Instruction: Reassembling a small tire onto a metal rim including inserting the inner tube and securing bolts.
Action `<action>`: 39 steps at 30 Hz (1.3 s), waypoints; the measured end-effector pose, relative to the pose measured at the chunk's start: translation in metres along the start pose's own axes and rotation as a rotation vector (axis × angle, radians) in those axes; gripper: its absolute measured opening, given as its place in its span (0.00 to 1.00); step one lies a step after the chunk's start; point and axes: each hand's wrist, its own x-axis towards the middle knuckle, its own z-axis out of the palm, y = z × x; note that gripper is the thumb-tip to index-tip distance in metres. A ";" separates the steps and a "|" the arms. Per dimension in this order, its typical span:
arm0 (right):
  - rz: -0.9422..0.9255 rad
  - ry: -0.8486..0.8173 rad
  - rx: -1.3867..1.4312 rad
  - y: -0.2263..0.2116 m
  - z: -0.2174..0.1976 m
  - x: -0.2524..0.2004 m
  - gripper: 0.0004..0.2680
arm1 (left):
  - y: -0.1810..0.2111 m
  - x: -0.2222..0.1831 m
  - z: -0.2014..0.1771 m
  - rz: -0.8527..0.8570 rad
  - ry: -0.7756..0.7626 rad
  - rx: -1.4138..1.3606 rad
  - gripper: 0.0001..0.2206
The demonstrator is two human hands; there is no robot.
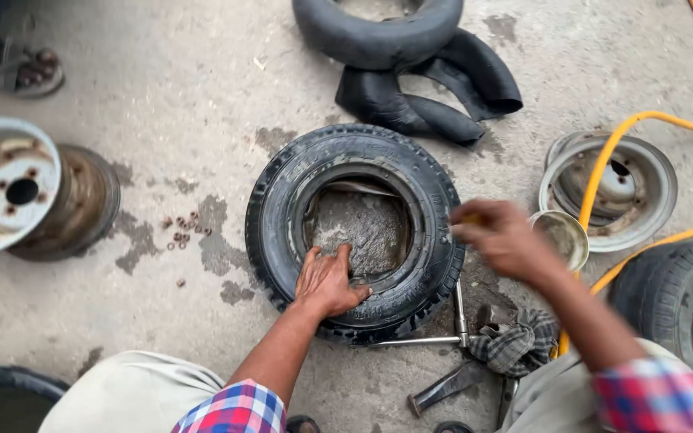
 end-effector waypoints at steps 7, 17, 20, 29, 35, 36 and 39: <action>-0.197 -0.232 -0.199 -0.007 0.153 0.033 0.09 | -0.013 0.004 0.005 0.053 0.035 -0.053 0.46; -0.371 -0.209 -0.312 0.004 0.170 0.045 0.10 | -0.019 0.010 0.013 0.064 0.062 -0.071 0.40; -0.378 -0.222 -0.356 0.007 0.171 0.047 0.10 | -0.020 0.010 0.015 0.071 0.091 -0.071 0.39; -0.417 -0.232 -0.326 0.013 0.175 0.051 0.10 | -0.017 0.013 0.014 0.020 0.004 -0.068 0.42; -0.400 -0.251 -0.387 0.001 0.176 0.044 0.10 | -0.019 0.017 0.020 0.027 0.024 -0.071 0.44; -0.386 -0.255 -0.352 -0.001 0.175 0.042 0.12 | -0.021 0.018 0.024 0.042 0.055 -0.077 0.43; -0.284 -0.291 -0.241 0.026 0.180 0.053 0.15 | -0.014 0.012 0.009 0.026 0.026 -0.074 0.40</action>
